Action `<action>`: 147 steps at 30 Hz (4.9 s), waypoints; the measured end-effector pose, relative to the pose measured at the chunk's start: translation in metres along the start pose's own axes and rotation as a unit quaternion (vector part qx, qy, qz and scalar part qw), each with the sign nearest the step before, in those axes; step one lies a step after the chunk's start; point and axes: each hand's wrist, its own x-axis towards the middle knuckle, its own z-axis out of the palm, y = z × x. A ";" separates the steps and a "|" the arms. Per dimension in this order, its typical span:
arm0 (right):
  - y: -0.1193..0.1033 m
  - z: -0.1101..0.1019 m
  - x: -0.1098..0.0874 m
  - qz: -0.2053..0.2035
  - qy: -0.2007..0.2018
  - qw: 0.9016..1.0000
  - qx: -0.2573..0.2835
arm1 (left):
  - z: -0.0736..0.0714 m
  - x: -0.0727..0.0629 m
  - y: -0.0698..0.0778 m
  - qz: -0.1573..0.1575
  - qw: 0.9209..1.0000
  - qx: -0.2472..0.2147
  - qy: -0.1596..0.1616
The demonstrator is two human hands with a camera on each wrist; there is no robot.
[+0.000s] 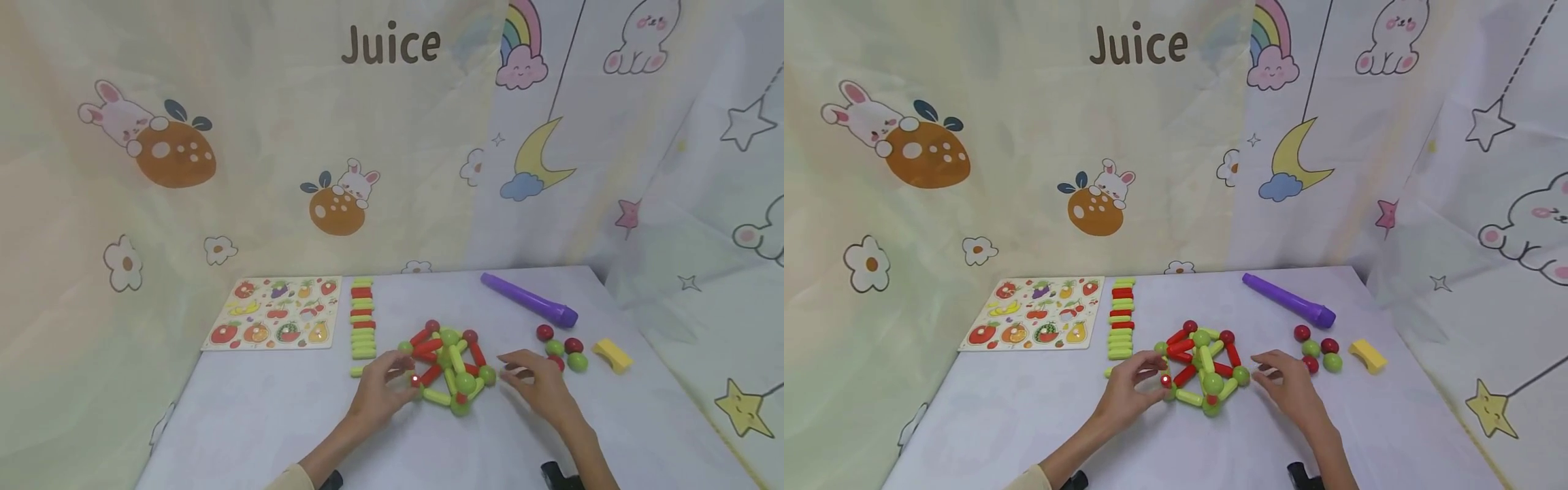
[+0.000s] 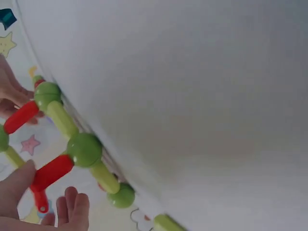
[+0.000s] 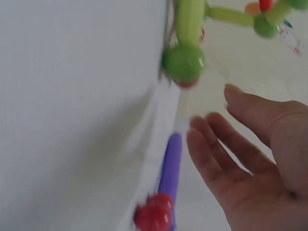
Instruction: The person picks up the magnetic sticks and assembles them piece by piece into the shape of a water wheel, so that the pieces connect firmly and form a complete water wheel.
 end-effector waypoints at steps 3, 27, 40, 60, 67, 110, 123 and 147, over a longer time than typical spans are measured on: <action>0.012 -0.020 -0.003 -0.005 0.065 0.995 -0.070 | -0.002 0.001 0.007 0.024 1.000 0.001 -0.006; 0.049 -0.043 -0.005 0.111 -0.026 0.981 -0.157 | -0.002 0.005 0.011 0.059 0.997 0.044 -0.002; 0.022 -0.048 0.002 0.055 0.009 0.984 -0.168 | -0.011 -0.003 0.005 0.048 0.998 0.048 -0.015; -0.156 0.014 0.065 -0.192 -0.203 0.960 0.023 | -0.008 -0.002 -0.041 0.041 0.992 0.108 -0.058; -0.150 0.019 0.061 -0.181 -0.230 0.956 -0.025 | 0.004 0.001 -0.013 0.026 0.989 0.129 -0.067; -0.128 0.016 0.074 -0.164 -0.309 0.935 -0.053 | 0.010 0.001 -0.008 -0.025 0.986 0.148 -0.074; -0.114 -0.015 0.041 -0.055 -0.189 0.980 -0.037 | 0.015 0.002 -0.007 -0.033 0.985 0.154 -0.075; -0.048 0.030 -0.006 0.091 -0.106 0.989 -0.055 | 0.008 0.012 -0.004 -0.050 0.973 0.216 -0.069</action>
